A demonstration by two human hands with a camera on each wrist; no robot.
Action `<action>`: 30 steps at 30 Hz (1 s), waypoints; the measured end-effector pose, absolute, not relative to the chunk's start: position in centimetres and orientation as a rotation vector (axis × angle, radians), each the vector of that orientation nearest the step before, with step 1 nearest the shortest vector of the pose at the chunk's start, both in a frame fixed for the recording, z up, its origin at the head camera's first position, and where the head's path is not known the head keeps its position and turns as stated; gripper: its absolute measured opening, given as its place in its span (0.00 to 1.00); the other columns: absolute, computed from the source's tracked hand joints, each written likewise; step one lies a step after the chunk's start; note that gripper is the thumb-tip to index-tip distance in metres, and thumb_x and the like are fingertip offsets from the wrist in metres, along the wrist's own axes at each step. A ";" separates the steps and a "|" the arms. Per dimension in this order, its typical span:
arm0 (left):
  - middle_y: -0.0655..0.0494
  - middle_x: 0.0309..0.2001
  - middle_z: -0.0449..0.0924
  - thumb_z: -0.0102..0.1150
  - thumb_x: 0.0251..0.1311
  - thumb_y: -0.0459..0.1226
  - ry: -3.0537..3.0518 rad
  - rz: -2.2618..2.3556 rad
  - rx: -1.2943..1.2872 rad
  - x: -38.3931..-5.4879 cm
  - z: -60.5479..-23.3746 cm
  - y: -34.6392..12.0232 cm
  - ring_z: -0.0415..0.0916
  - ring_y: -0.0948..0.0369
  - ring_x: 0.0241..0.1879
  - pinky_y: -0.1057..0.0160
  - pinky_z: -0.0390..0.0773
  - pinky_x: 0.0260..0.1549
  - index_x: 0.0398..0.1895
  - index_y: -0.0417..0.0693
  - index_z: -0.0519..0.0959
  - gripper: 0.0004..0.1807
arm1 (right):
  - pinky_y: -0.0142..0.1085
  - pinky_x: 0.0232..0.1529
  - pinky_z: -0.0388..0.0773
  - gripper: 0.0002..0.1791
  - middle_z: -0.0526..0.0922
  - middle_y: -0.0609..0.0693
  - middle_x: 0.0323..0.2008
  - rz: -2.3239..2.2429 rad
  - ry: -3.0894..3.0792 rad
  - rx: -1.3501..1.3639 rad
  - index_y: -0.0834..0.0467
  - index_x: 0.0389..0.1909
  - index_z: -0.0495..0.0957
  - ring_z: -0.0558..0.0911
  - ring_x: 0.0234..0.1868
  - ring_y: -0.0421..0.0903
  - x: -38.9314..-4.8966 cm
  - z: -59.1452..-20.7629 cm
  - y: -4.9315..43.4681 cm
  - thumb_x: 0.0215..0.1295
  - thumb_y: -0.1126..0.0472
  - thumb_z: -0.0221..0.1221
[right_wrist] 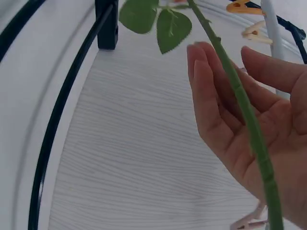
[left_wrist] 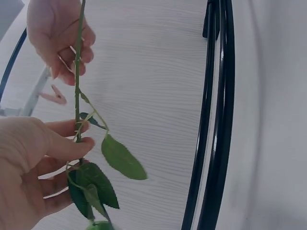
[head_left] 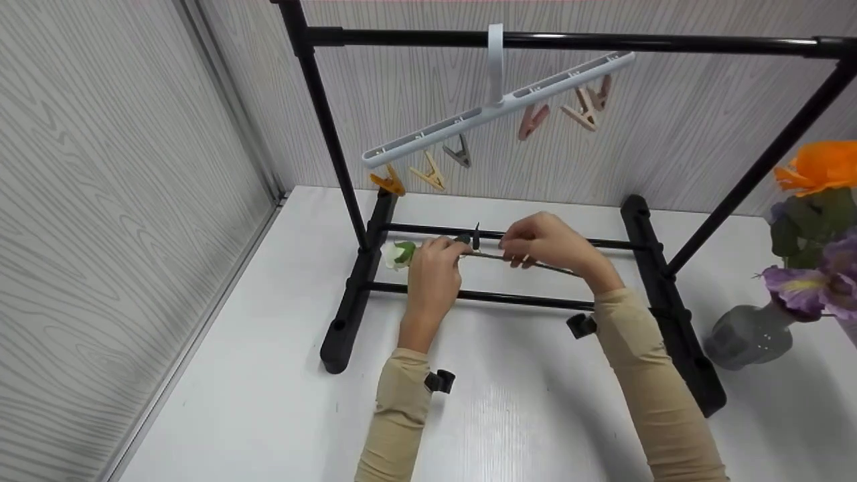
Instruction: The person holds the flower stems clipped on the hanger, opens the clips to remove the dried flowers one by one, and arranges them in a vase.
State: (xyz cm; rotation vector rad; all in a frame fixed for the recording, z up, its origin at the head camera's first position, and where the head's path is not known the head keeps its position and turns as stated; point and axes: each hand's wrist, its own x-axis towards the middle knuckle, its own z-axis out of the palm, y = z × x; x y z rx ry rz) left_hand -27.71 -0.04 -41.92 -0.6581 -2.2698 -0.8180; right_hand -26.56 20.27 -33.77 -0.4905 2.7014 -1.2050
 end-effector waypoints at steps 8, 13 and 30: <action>0.56 0.33 0.82 0.58 0.54 0.22 -2.213 -0.800 -0.653 -27.7 -42.0 -0.2 0.76 0.56 0.40 0.56 0.73 0.44 0.29 0.50 0.86 0.14 | 0.36 0.30 0.81 0.11 0.84 0.59 0.32 -1.498 2.389 -0.489 0.68 0.45 0.79 0.82 0.28 0.47 -24.4 -38.4 20.1 0.63 0.67 0.59; 0.54 0.35 0.81 0.55 0.53 0.20 -2.157 -0.956 -0.679 -27.9 -42.1 -0.2 0.77 0.57 0.43 0.61 0.75 0.46 0.28 0.46 0.84 0.13 | 0.33 0.29 0.80 0.13 0.82 0.55 0.30 -1.782 2.104 -0.363 0.69 0.45 0.76 0.80 0.26 0.43 -23.5 -40.3 19.1 0.61 0.67 0.62; 0.41 0.50 0.68 0.59 0.62 0.31 -2.118 -1.665 -0.391 -27.7 -41.9 0.4 0.73 0.49 0.51 0.61 0.78 0.47 0.53 0.34 0.69 0.18 | 0.33 0.28 0.79 0.06 0.81 0.54 0.28 -2.040 1.947 -0.260 0.65 0.38 0.78 0.79 0.27 0.45 -22.9 -42.7 17.8 0.61 0.68 0.62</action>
